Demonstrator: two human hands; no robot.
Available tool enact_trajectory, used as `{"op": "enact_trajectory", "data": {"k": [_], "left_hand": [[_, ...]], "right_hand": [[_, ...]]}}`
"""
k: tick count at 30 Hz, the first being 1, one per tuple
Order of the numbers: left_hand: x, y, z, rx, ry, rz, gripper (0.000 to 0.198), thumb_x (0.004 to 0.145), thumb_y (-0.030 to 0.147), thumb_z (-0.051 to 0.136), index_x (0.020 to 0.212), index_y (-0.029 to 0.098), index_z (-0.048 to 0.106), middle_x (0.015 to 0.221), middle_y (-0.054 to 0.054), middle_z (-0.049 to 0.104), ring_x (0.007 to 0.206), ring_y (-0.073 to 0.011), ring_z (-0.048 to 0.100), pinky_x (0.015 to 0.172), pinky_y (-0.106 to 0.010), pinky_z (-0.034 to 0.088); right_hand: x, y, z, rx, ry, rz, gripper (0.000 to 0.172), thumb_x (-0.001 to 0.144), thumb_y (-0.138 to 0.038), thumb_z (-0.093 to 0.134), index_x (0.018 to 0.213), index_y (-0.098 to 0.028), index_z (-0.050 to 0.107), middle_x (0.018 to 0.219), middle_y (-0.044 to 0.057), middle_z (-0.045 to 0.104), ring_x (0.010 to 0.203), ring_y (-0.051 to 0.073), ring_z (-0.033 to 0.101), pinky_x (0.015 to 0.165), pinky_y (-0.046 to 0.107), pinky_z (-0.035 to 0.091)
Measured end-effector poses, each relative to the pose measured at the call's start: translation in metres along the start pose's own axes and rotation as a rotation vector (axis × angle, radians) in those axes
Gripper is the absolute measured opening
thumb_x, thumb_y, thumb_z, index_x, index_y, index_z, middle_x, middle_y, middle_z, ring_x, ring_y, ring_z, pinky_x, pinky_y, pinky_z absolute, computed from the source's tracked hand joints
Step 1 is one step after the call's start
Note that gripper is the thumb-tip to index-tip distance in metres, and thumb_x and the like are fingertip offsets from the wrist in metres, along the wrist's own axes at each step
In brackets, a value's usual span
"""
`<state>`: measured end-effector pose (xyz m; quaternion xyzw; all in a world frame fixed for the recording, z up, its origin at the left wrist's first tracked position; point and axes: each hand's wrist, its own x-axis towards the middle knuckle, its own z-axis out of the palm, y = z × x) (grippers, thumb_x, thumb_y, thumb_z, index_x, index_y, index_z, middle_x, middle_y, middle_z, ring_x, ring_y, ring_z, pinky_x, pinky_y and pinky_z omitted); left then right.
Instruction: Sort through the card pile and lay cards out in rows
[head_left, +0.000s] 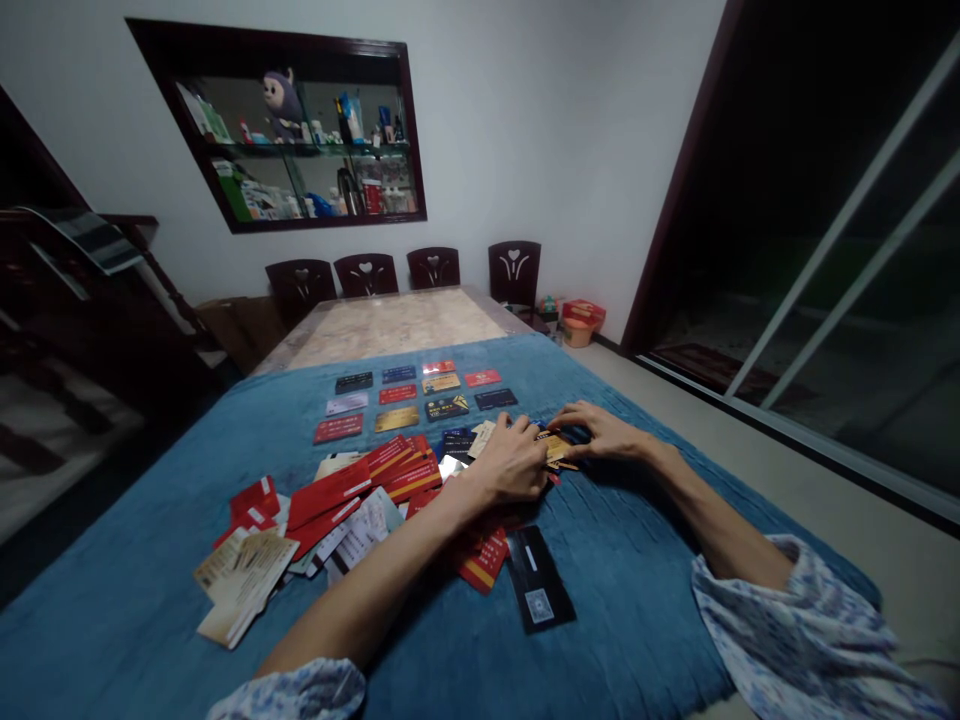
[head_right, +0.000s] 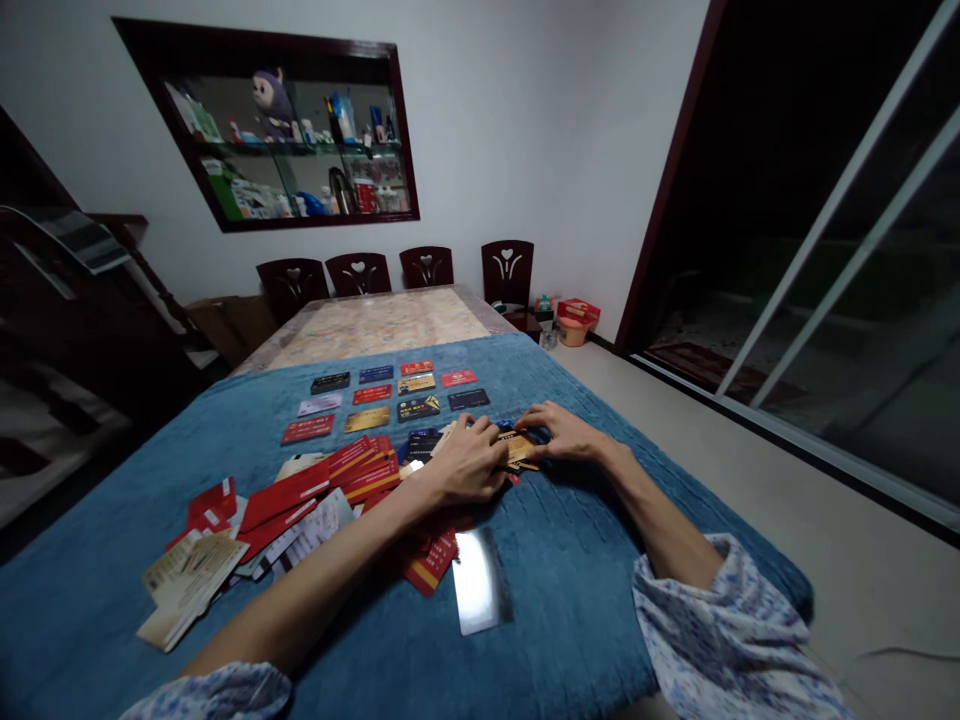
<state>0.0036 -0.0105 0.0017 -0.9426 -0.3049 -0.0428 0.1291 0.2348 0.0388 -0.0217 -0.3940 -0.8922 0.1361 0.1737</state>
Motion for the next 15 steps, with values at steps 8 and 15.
{"op": "enact_trajectory", "data": {"k": [8,15], "left_hand": [[0.0,0.001,-0.004,-0.021,-0.057,-0.13,0.038,0.091,0.04,0.05,0.106,0.011,0.07,0.11,-0.018,0.063,0.107,-0.0321,0.052,0.088,-0.046,0.039],[0.002,0.0,0.0,-0.004,-0.046,-0.109,0.037,0.093,0.041,0.051,0.105,0.012,0.07,0.104,-0.017,0.066,0.104,-0.0313,0.053,0.089,-0.046,0.037]], "right_hand": [[0.0,-0.008,-0.003,0.037,-0.038,0.019,0.051,0.074,-0.052,0.074,0.112,-0.018,0.074,0.106,0.013,0.067,0.1,0.03,0.057,0.092,0.046,0.043],[-0.001,-0.012,-0.003,0.025,-0.077,0.035,0.057,0.068,-0.042,0.077,0.119,-0.018,0.07,0.109,0.011,0.065,0.103,0.029,0.056,0.094,0.044,0.044]]}}
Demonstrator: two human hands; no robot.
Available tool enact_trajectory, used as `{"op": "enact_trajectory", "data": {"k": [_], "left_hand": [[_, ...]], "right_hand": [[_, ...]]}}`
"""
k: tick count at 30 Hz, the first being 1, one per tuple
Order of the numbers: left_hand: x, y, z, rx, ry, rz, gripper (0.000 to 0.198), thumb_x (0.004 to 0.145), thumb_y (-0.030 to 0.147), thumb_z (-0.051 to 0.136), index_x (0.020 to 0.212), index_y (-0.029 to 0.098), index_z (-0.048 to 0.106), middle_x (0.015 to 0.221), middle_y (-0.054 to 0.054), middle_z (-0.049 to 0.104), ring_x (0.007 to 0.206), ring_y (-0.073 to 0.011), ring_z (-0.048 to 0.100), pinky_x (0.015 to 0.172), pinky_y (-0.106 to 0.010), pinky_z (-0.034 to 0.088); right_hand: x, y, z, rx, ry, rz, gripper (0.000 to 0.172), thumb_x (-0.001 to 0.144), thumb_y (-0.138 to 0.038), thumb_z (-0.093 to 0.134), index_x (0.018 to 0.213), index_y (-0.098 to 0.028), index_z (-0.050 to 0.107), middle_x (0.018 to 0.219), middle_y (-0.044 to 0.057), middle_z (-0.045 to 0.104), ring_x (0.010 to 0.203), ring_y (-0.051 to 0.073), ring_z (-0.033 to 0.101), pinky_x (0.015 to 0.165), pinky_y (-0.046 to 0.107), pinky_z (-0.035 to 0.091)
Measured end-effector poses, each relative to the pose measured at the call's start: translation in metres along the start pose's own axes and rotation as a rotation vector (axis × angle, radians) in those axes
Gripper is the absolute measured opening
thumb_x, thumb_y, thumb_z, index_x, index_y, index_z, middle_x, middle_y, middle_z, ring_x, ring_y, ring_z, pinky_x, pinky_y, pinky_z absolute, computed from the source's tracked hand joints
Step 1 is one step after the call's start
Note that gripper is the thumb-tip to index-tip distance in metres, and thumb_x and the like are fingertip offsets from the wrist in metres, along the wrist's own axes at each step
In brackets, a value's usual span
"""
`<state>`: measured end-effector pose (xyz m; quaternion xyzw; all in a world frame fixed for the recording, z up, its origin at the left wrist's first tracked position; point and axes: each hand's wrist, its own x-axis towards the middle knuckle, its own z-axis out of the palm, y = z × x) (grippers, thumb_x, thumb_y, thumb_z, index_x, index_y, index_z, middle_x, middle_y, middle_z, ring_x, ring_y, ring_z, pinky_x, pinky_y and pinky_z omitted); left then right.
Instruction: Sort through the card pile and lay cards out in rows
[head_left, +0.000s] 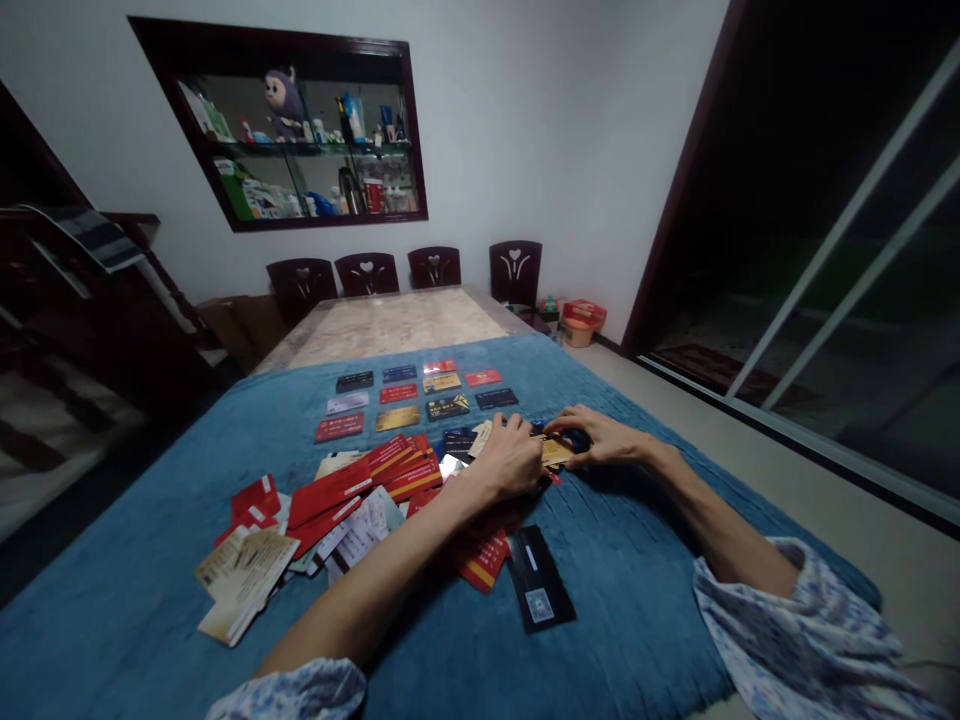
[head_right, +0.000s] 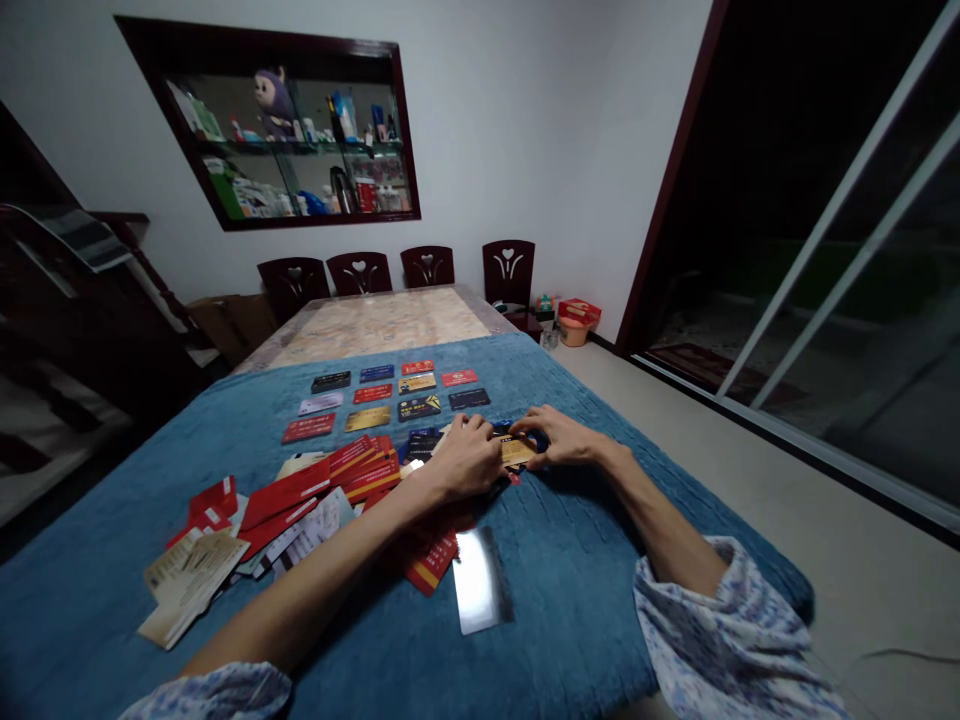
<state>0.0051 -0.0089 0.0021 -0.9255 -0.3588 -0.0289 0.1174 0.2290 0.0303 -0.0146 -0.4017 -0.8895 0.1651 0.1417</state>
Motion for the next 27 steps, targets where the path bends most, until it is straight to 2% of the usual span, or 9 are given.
{"op": "enact_trajectory", "data": {"k": [5,13,19,23,27], "left_hand": [[0.0,-0.001,0.0,0.003,0.0,0.015,0.032,0.091,0.036,0.054,0.099,0.011,0.072,0.1,-0.017,0.068,0.101,-0.0313,0.055,0.088,-0.047,0.037],[-0.002,0.0,-0.009,-0.029,0.005,-0.024,0.029,0.089,0.029,0.05,0.093,0.011,0.073,0.095,-0.017,0.071,0.096,-0.0306,0.058,0.086,-0.048,0.038],[0.001,-0.004,-0.009,-0.019,0.089,-0.011,0.029,0.094,0.025,0.046,0.093,0.013,0.073,0.093,-0.015,0.07,0.097,-0.0286,0.057,0.084,-0.045,0.038],[0.002,-0.008,-0.007,-0.002,0.144,-0.004,0.027,0.095,0.02,0.045,0.092,0.013,0.071,0.093,-0.015,0.069,0.097,-0.0268,0.056,0.083,-0.043,0.038],[0.002,-0.014,-0.011,-0.048,0.148,-0.06,0.023,0.094,0.016,0.047,0.092,0.014,0.07,0.095,-0.012,0.07,0.098,-0.0253,0.056,0.083,-0.04,0.039]], "right_hand": [[-0.001,0.003,0.0,-0.025,0.033,0.008,0.051,0.069,-0.032,0.073,0.118,-0.019,0.071,0.106,0.011,0.065,0.101,0.029,0.057,0.094,0.044,0.045],[0.001,0.002,0.001,-0.013,0.099,-0.066,0.044,0.072,-0.034,0.073,0.113,-0.02,0.074,0.106,0.011,0.067,0.099,0.027,0.058,0.094,0.044,0.044],[0.004,0.006,0.003,-0.023,0.141,-0.095,0.026,0.079,-0.028,0.064,0.101,-0.021,0.077,0.1,0.009,0.069,0.095,0.025,0.06,0.094,0.044,0.042],[0.007,0.013,0.006,-0.018,0.182,-0.081,0.025,0.075,-0.019,0.058,0.093,-0.021,0.076,0.096,0.008,0.069,0.094,0.024,0.06,0.091,0.041,0.044],[0.008,0.012,0.009,0.022,0.224,-0.061,0.023,0.074,-0.019,0.056,0.087,-0.021,0.075,0.091,0.006,0.07,0.092,0.023,0.06,0.087,0.039,0.047]]}}
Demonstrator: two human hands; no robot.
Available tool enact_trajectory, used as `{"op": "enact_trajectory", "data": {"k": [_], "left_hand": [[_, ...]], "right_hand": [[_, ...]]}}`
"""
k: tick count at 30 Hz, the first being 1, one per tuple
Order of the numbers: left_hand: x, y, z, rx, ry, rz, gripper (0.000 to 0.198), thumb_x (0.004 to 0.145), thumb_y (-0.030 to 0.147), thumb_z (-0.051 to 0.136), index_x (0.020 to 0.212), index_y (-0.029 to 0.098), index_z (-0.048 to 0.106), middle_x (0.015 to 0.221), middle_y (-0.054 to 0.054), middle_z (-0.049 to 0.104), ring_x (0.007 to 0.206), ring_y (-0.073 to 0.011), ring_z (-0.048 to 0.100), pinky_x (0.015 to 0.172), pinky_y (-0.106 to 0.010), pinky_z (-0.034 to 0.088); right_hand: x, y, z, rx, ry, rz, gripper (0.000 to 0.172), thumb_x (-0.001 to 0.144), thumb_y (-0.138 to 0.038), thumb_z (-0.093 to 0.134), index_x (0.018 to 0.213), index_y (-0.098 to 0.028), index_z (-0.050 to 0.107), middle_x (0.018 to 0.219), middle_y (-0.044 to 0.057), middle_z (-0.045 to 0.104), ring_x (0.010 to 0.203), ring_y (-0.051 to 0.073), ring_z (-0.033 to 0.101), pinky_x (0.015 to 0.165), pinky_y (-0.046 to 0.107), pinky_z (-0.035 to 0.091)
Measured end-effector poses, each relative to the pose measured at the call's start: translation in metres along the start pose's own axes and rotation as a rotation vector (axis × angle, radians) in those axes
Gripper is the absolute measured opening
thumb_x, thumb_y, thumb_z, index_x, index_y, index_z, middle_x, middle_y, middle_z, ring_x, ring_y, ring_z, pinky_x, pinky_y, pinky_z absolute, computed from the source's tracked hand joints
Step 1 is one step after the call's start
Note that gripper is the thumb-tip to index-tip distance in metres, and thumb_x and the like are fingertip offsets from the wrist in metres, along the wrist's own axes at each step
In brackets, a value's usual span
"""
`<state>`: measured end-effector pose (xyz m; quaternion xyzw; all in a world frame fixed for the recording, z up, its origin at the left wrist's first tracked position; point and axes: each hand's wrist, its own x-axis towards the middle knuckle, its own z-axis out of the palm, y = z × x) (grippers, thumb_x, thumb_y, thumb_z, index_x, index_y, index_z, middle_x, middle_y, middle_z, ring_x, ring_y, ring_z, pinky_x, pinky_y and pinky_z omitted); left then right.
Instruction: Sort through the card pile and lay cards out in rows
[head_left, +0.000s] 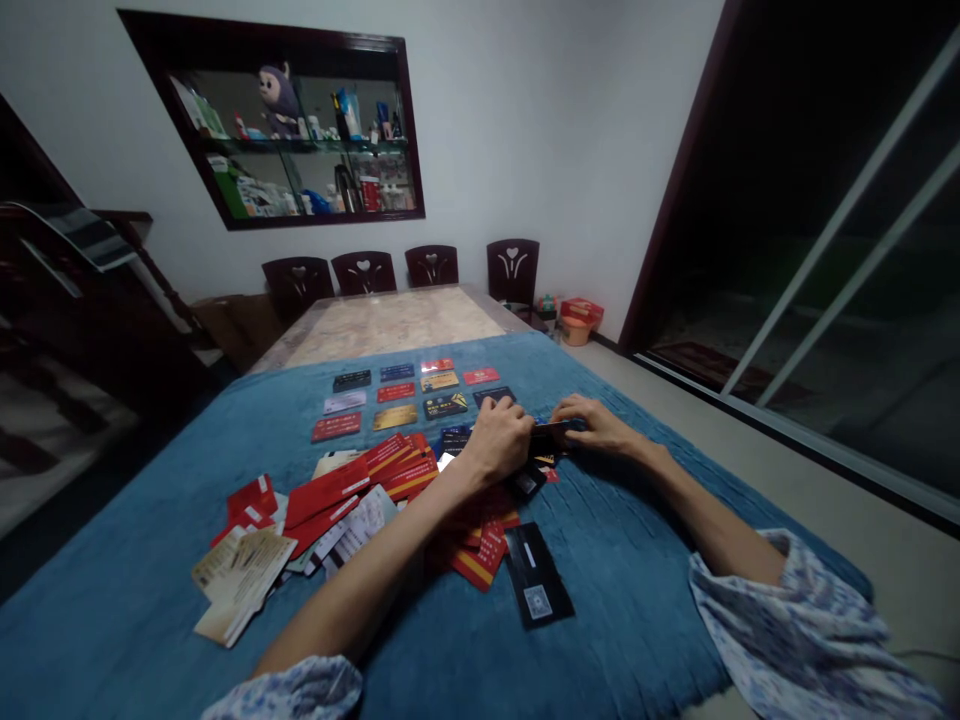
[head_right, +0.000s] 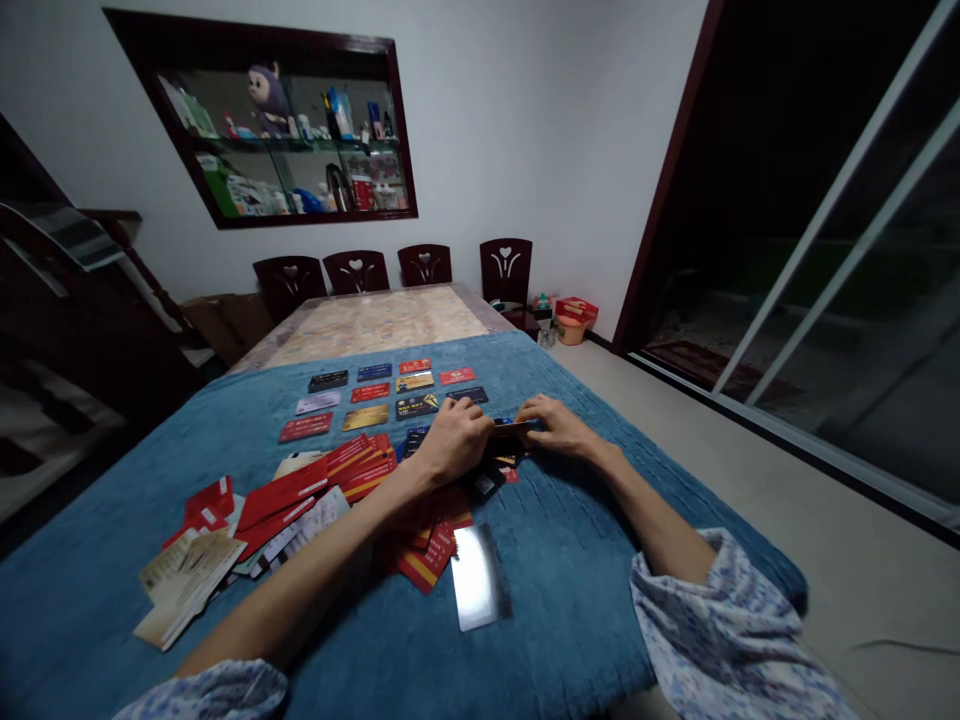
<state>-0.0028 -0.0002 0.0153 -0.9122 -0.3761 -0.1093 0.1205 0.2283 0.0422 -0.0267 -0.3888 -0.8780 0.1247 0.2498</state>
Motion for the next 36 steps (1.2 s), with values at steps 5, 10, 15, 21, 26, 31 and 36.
{"op": "enact_trajectory", "data": {"k": [5,10,15,21,26,31,36], "left_hand": [[0.001,-0.008,0.002,-0.125,0.021,-0.115,0.024,0.093,0.014,0.048,0.092,0.018,0.072,0.095,-0.008,0.072,0.095,-0.0225,0.058,0.081,-0.037,0.041],[0.001,-0.012,0.008,-0.197,0.082,-0.152,0.026,0.093,0.015,0.048,0.089,0.02,0.073,0.09,-0.006,0.072,0.092,-0.0215,0.059,0.08,-0.035,0.044],[0.002,-0.012,0.006,-0.247,0.123,-0.191,0.023,0.089,0.013,0.051,0.091,0.02,0.072,0.091,-0.005,0.073,0.093,-0.0215,0.06,0.085,-0.035,0.046],[0.002,-0.01,0.005,-0.273,0.089,-0.24,0.024,0.087,0.012,0.051,0.098,0.019,0.071,0.096,-0.006,0.073,0.095,-0.0212,0.061,0.085,-0.035,0.049],[0.001,-0.011,0.01,-0.297,0.118,-0.234,0.029,0.087,0.014,0.049,0.106,0.018,0.07,0.099,-0.008,0.074,0.098,-0.0228,0.061,0.088,-0.039,0.049],[0.002,-0.011,0.009,-0.327,0.2,-0.262,0.03,0.087,0.013,0.048,0.109,0.018,0.068,0.102,-0.007,0.073,0.1,-0.0232,0.059,0.091,-0.04,0.047],[0.001,-0.008,0.009,-0.354,0.248,-0.258,0.031,0.086,0.011,0.049,0.113,0.02,0.062,0.103,-0.006,0.072,0.102,-0.0235,0.057,0.09,-0.039,0.045]], "right_hand": [[0.001,-0.003,0.003,0.048,0.065,0.017,0.02,0.078,-0.027,0.055,0.084,-0.02,0.073,0.085,0.006,0.069,0.085,0.024,0.06,0.082,0.039,0.048],[0.002,0.002,0.007,0.109,0.123,0.062,0.02,0.078,-0.03,0.057,0.086,-0.02,0.073,0.09,0.007,0.072,0.088,0.025,0.063,0.085,0.041,0.05],[0.002,-0.001,0.007,0.196,0.204,0.146,0.019,0.081,-0.035,0.057,0.087,-0.021,0.068,0.089,0.006,0.07,0.088,0.024,0.063,0.084,0.039,0.051],[0.008,-0.01,0.008,0.482,0.334,0.142,0.026,0.084,-0.047,0.058,0.094,-0.023,0.06,0.095,0.005,0.068,0.093,0.022,0.065,0.089,0.039,0.051],[0.008,-0.011,0.01,0.326,0.461,0.151,0.028,0.087,-0.048,0.056,0.095,-0.022,0.064,0.097,0.007,0.068,0.094,0.024,0.063,0.091,0.043,0.049],[0.004,-0.012,0.007,0.079,0.494,0.079,0.029,0.092,-0.045,0.052,0.1,-0.025,0.071,0.091,0.009,0.068,0.092,0.027,0.058,0.087,0.045,0.048],[0.007,-0.017,0.008,-0.043,0.355,-0.059,0.032,0.095,-0.045,0.051,0.096,-0.024,0.074,0.083,0.01,0.067,0.09,0.027,0.053,0.083,0.043,0.044]]}}
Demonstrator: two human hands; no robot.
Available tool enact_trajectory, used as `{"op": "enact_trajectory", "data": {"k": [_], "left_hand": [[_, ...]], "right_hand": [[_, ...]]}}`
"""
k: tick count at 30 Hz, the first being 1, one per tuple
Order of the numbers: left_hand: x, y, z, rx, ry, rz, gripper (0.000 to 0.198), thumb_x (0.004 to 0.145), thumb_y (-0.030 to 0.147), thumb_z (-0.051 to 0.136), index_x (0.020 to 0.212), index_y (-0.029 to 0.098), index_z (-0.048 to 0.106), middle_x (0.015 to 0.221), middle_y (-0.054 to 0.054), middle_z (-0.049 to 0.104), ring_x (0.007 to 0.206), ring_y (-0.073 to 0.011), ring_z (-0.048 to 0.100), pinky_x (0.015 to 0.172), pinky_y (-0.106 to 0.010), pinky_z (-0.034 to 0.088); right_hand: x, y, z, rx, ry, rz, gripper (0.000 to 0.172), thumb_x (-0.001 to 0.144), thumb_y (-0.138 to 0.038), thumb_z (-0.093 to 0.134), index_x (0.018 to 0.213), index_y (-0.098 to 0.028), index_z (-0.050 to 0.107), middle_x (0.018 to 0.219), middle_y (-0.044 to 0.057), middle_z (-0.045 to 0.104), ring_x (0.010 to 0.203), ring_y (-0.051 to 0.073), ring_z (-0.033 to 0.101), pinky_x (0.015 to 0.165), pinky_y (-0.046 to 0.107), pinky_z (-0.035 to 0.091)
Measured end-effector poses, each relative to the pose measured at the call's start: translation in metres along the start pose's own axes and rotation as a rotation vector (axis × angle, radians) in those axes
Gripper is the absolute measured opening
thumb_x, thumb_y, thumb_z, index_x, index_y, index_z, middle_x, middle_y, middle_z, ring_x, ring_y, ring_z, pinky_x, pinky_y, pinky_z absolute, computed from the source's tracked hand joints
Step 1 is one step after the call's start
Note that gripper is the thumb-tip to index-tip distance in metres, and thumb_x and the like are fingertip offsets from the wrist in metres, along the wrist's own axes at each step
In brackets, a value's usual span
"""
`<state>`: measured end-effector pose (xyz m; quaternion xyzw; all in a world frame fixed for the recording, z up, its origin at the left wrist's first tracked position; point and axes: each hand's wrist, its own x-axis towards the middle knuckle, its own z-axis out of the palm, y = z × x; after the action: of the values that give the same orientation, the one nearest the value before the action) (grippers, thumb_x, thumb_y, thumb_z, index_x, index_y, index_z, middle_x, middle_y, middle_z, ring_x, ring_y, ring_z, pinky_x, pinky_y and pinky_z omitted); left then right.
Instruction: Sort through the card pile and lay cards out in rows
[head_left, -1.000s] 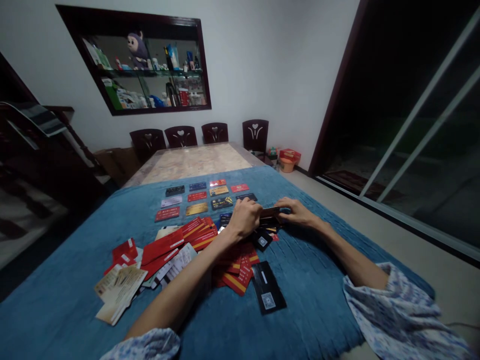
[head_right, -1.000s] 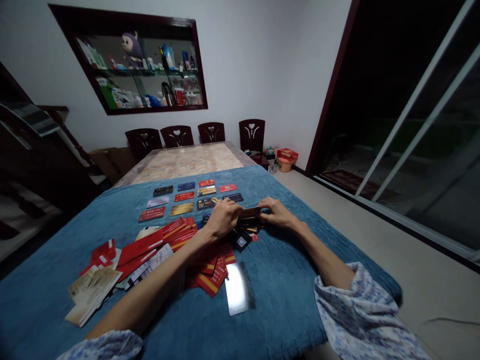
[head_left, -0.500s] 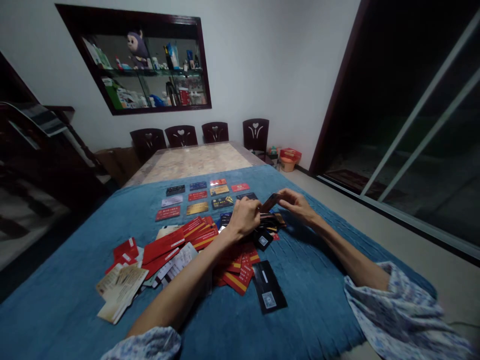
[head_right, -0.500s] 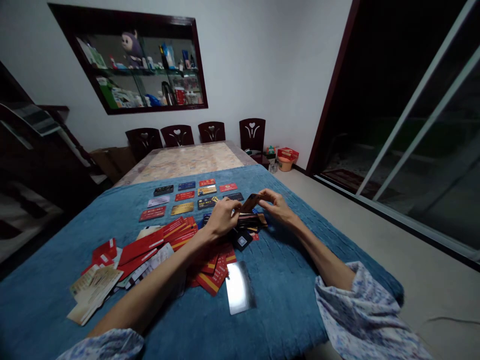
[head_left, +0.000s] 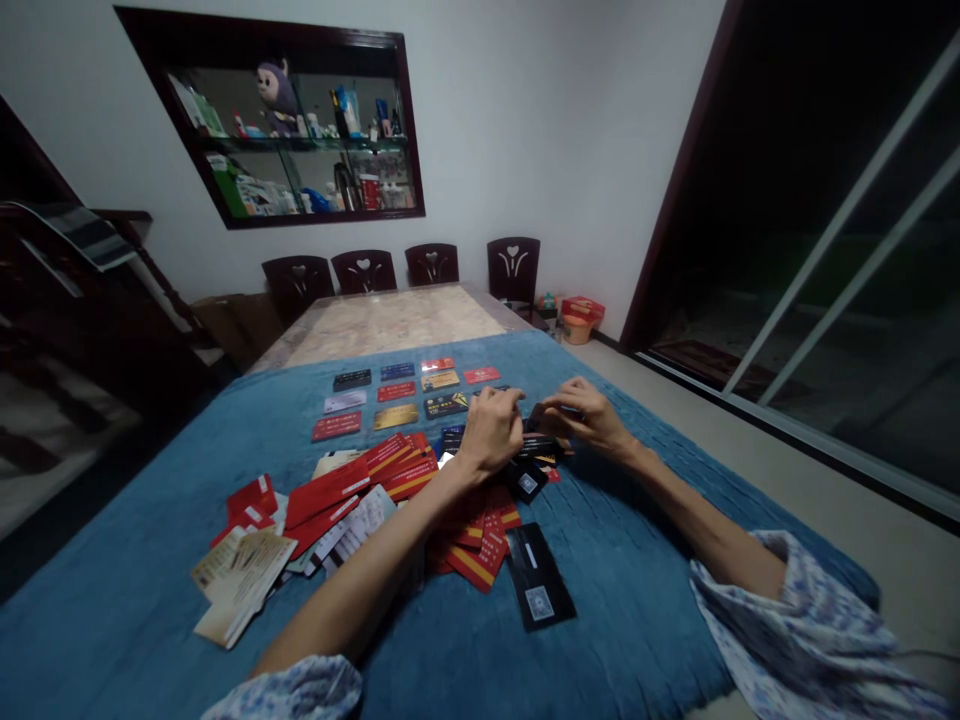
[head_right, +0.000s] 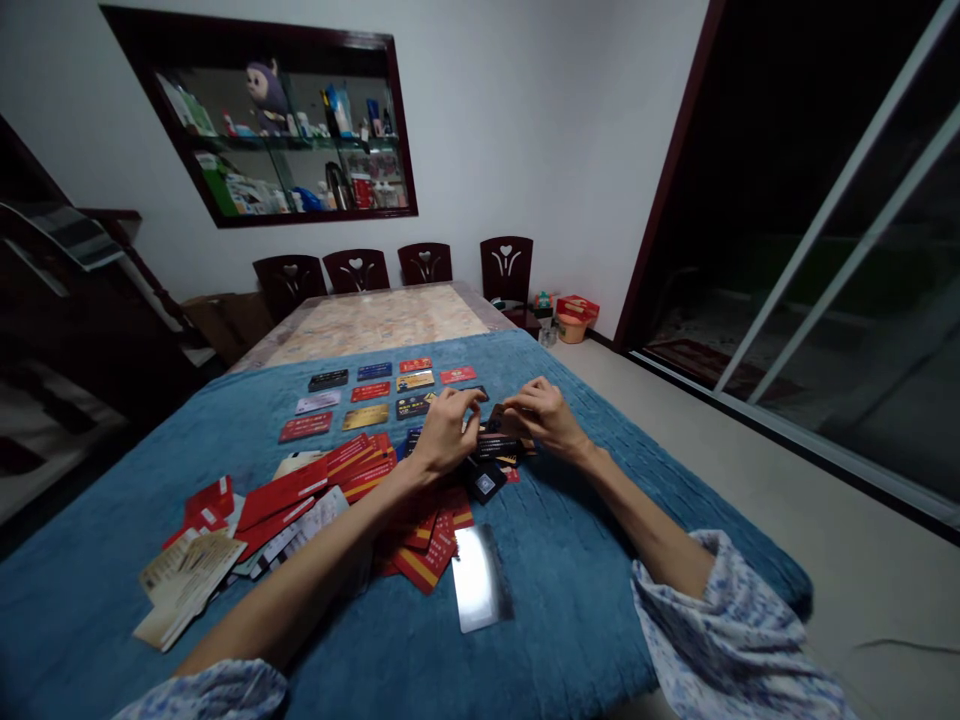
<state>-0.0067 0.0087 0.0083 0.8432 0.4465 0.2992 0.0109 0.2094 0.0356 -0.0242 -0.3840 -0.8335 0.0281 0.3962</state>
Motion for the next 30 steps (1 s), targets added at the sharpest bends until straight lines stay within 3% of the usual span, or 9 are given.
{"op": "enact_trajectory", "data": {"k": [11,15,19,30], "left_hand": [[-0.004,-0.002,0.012,0.04,-0.138,0.007,0.02,0.089,0.011,0.047,0.104,0.018,0.059,0.099,-0.005,0.07,0.101,-0.0218,0.058,0.09,-0.038,0.041],[-0.003,-0.005,0.01,0.062,-0.151,-0.01,0.024,0.086,0.008,0.047,0.104,0.019,0.058,0.102,-0.006,0.069,0.102,-0.0226,0.058,0.089,-0.038,0.04],[-0.003,-0.007,0.005,0.084,-0.147,-0.057,0.028,0.085,0.007,0.046,0.107,0.019,0.056,0.104,-0.007,0.069,0.103,-0.0237,0.058,0.09,-0.038,0.039],[-0.004,-0.004,0.001,0.156,-0.179,-0.171,0.036,0.082,0.008,0.045,0.115,0.02,0.054,0.108,-0.008,0.07,0.104,-0.0263,0.057,0.089,-0.04,0.037]], "right_hand": [[0.001,-0.005,0.016,-0.154,-0.035,-0.108,0.026,0.095,-0.038,0.053,0.091,-0.024,0.074,0.081,0.008,0.069,0.091,0.025,0.051,0.083,0.041,0.036],[-0.003,-0.004,0.014,-0.17,-0.042,-0.112,0.022,0.093,-0.031,0.055,0.102,-0.023,0.072,0.089,0.008,0.071,0.092,0.025,0.052,0.082,0.04,0.036],[-0.005,-0.003,0.011,-0.179,-0.07,-0.091,0.03,0.089,-0.024,0.055,0.117,-0.022,0.067,0.096,0.01,0.071,0.094,0.026,0.052,0.082,0.04,0.038],[-0.006,-0.003,0.011,-0.266,-0.224,-0.028,0.044,0.09,-0.029,0.056,0.134,-0.023,0.058,0.103,0.011,0.064,0.095,0.026,0.051,0.082,0.038,0.037]]}}
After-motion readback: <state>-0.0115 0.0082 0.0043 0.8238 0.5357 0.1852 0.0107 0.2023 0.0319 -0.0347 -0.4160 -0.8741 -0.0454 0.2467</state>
